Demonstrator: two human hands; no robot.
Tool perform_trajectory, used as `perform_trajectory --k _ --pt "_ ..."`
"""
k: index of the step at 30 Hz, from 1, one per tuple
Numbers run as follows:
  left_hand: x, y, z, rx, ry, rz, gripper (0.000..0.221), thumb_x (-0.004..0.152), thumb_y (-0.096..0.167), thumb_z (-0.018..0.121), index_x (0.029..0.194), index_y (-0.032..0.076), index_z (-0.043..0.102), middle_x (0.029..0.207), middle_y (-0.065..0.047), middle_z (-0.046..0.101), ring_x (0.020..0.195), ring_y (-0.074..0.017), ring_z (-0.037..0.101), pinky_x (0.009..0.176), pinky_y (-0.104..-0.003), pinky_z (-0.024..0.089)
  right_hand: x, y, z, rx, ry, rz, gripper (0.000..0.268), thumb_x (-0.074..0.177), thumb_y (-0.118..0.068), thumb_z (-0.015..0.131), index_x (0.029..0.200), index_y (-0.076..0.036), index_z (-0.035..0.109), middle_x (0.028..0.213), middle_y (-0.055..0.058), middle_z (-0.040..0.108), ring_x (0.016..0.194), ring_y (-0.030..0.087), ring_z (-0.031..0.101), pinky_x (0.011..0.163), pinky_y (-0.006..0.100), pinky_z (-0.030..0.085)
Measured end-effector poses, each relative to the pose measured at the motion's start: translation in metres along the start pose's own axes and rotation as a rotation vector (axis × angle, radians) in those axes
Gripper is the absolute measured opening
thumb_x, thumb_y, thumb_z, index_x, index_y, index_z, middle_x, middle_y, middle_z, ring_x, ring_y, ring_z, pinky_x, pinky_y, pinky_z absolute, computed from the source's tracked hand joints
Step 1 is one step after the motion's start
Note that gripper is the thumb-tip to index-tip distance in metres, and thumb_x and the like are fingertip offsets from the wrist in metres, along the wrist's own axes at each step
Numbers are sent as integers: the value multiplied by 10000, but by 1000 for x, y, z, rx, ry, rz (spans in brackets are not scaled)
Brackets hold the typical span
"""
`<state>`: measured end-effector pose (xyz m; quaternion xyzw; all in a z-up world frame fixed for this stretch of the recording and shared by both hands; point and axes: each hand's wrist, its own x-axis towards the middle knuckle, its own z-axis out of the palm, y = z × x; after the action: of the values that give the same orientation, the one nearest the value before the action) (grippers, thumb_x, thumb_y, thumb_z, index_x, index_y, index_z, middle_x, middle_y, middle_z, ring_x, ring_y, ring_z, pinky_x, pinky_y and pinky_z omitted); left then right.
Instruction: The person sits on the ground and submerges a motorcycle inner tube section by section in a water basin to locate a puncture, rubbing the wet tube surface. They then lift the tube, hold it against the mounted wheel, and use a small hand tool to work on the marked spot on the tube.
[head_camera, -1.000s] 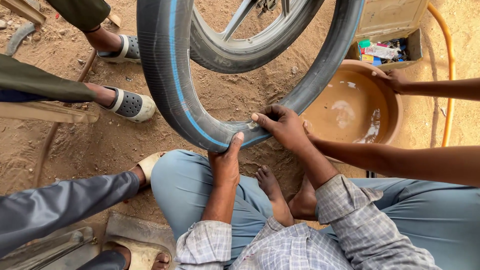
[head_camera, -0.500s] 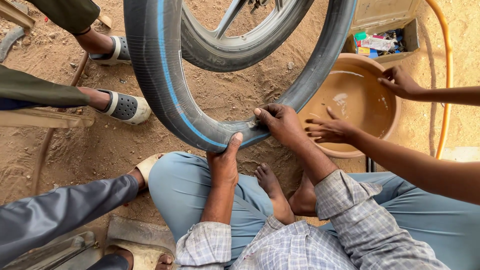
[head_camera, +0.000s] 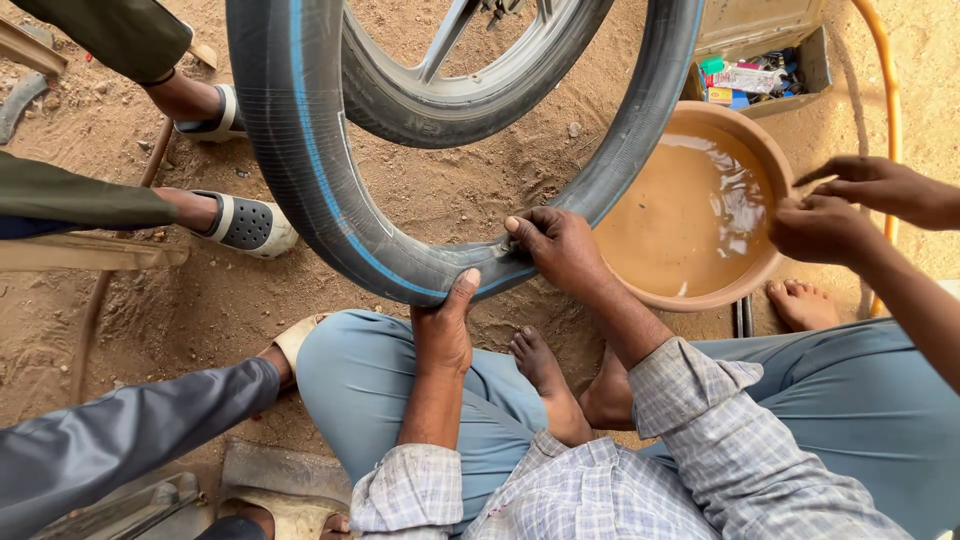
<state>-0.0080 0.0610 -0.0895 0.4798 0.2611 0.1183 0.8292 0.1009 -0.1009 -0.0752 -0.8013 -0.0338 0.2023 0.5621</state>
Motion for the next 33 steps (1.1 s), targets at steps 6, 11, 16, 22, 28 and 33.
perform_trajectory --k 6,11,16,22,28,33 --pt "2 8 0 -154 -83 -108 538 813 18 794 1302 34 570 1208 -86 666 1137 -226 653 1037 -397 533 -11 -16 -6 -187 79 -179 377 985 -375 699 907 -10 755 776 89 717 718 169 689 644 328 531" --pt "3 13 0 -181 -158 -146 513 830 25 775 1298 34 565 1200 -102 669 1138 -247 666 1007 -433 564 -16 -24 -10 -143 81 -160 355 956 -371 698 938 -19 746 800 94 729 735 191 724 658 339 555" --pt "2 11 -2 -192 -185 -150 506 839 24 775 1300 28 565 1205 -102 666 1141 -247 666 1008 -433 571 -17 -23 -14 -207 89 -212 347 965 -352 701 937 -11 757 798 112 720 733 213 711 664 355 543" --pt "2 13 1 -194 -179 -154 515 830 23 778 1296 29 560 1203 -106 667 1127 -251 678 987 -437 594 -15 -23 -18 -131 12 -138 370 972 -379 669 947 -19 751 778 68 749 708 153 721 644 330 551" --pt "1 14 2 -166 -165 -150 521 824 27 782 1293 25 556 1198 -117 669 1119 -260 683 970 -448 602 -8 -14 -27 135 -24 40 416 997 -435 646 989 -37 767 750 29 733 681 90 629 627 290 522" --pt "-1 17 4 -160 -183 -149 514 829 42 782 1290 11 559 1197 -131 671 1129 -266 680 994 -446 590 -12 -21 -25 -86 -49 -147 347 866 -334 805 1029 -32 750 846 62 751 736 109 655 660 292 541"
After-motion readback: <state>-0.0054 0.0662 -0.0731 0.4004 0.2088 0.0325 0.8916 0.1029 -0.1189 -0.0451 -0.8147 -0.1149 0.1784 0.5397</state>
